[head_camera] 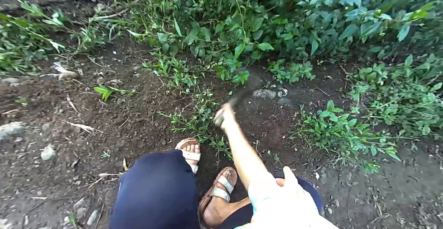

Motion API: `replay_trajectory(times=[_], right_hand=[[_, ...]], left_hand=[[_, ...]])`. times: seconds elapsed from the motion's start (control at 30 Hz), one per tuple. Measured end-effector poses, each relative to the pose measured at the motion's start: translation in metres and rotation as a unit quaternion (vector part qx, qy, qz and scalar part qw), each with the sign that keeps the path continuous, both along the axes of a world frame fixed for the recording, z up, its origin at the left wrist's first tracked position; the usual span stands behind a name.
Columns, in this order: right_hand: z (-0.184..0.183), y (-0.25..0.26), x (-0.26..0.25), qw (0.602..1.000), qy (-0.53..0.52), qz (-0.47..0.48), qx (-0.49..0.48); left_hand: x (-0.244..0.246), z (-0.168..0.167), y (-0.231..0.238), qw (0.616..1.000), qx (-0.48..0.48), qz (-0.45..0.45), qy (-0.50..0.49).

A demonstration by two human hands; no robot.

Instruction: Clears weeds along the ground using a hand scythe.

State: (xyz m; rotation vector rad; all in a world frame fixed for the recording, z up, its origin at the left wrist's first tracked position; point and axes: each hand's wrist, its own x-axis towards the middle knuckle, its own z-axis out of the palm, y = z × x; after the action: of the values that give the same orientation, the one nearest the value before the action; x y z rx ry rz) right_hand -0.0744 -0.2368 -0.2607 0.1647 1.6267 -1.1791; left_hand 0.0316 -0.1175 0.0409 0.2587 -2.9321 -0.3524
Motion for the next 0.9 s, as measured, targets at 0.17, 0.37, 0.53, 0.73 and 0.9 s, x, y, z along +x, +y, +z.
replay_trajectory(times=[0.17, 0.37, 0.53, 0.73, 0.9], right_hand=[[0.012, 0.061, 0.032, 0.964, -0.063, 0.240, 0.095], [0.065, 0.044, -0.060, 0.985, 0.145, 0.090, -0.004], [0.075, -0.019, -0.090, 0.949, 0.211, -0.202, -0.116], [-0.017, -0.025, -0.027, 0.997, 0.022, 0.068, 0.027], [-0.009, 0.006, -0.019, 0.944, 0.026, 0.318, 0.088]], left_hand=[[-0.002, -0.002, -0.007, 1.000, -0.005, 0.007, 0.027], [0.003, -0.001, 0.005, 0.999, 0.035, -0.026, 0.031], [0.011, 0.007, 0.009, 1.000, 0.012, -0.011, 0.022], [0.011, 0.010, 0.004, 1.000, 0.009, -0.001, 0.020], [0.005, 0.006, -0.005, 0.999, -0.022, 0.022, 0.022]])
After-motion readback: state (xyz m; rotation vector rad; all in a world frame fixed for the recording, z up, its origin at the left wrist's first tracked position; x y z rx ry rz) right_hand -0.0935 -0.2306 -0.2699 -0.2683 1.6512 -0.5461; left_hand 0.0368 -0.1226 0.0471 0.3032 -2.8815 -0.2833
